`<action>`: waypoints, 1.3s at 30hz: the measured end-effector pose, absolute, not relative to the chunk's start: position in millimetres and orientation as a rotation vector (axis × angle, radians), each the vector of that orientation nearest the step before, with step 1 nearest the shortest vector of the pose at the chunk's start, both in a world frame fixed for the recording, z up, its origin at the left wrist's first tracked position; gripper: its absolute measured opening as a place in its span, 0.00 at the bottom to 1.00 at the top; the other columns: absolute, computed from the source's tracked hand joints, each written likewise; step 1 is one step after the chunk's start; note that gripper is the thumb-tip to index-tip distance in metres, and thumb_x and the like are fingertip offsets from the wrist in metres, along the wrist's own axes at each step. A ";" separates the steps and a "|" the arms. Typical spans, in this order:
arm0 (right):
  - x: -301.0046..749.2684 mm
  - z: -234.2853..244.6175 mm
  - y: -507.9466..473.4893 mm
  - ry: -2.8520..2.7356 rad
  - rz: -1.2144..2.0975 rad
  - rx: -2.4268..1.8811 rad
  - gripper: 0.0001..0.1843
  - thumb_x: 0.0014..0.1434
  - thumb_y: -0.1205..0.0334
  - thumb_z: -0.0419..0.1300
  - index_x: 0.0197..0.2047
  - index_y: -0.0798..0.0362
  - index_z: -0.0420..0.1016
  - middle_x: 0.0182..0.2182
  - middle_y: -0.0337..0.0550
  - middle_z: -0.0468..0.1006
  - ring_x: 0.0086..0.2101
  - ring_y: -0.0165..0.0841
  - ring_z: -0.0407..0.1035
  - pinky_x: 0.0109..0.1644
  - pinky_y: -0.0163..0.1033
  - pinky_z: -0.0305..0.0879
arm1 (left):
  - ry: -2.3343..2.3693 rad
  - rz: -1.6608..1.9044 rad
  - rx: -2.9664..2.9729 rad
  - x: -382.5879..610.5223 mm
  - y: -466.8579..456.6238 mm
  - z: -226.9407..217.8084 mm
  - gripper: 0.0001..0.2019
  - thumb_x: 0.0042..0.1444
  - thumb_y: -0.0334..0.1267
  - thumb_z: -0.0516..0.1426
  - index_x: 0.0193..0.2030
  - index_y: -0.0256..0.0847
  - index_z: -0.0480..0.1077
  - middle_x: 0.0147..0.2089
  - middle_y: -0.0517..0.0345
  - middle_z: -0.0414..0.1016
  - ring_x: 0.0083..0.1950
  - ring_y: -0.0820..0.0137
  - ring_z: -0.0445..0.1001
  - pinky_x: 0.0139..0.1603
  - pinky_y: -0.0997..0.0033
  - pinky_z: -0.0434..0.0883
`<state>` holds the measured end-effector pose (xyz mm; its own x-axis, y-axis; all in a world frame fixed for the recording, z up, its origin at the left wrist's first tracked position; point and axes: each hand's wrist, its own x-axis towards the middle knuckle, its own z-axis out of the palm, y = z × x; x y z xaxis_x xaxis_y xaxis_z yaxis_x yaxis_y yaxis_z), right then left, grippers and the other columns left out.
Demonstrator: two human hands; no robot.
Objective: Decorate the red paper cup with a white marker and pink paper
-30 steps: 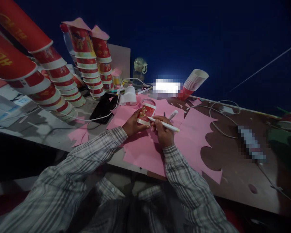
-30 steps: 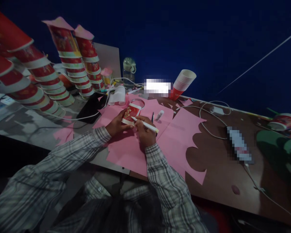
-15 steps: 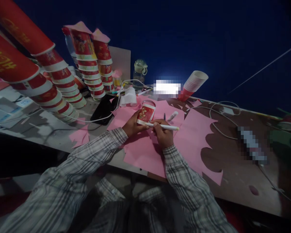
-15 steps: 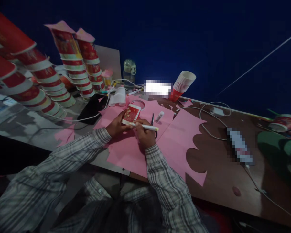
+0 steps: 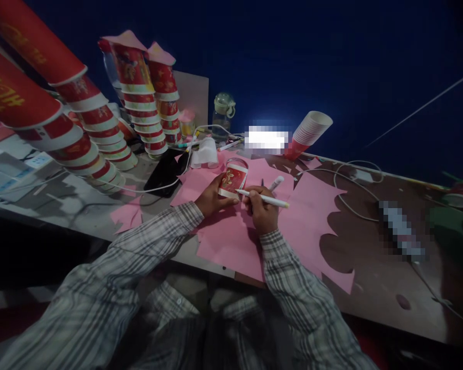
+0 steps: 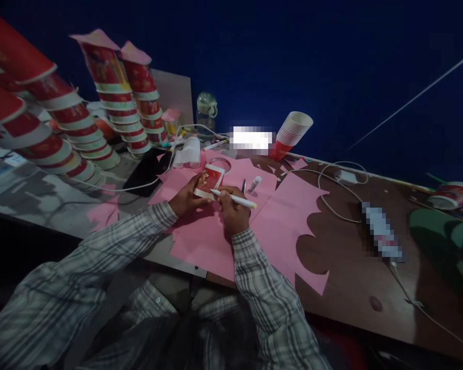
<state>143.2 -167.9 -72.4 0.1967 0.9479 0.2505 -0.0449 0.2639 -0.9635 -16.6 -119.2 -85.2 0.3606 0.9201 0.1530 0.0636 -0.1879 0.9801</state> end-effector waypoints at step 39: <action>138.3 -70.8 -168.8 -1.135 0.853 -1.038 0.18 0.62 0.45 0.59 0.42 0.52 0.74 0.26 0.35 0.73 0.20 0.25 0.65 0.23 0.34 0.61 | 0.891 1.052 1.555 -15.2 -121.3 -84.6 0.46 0.41 0.46 0.71 0.66 0.40 0.59 0.55 0.45 0.74 0.51 0.58 0.75 0.53 0.56 0.74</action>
<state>138.3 -168.8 -70.8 0.2263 0.9284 0.2946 -0.0242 0.3077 -0.9512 -15.2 -121.3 -84.6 0.3462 0.9192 0.1879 0.0347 -0.2126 0.9765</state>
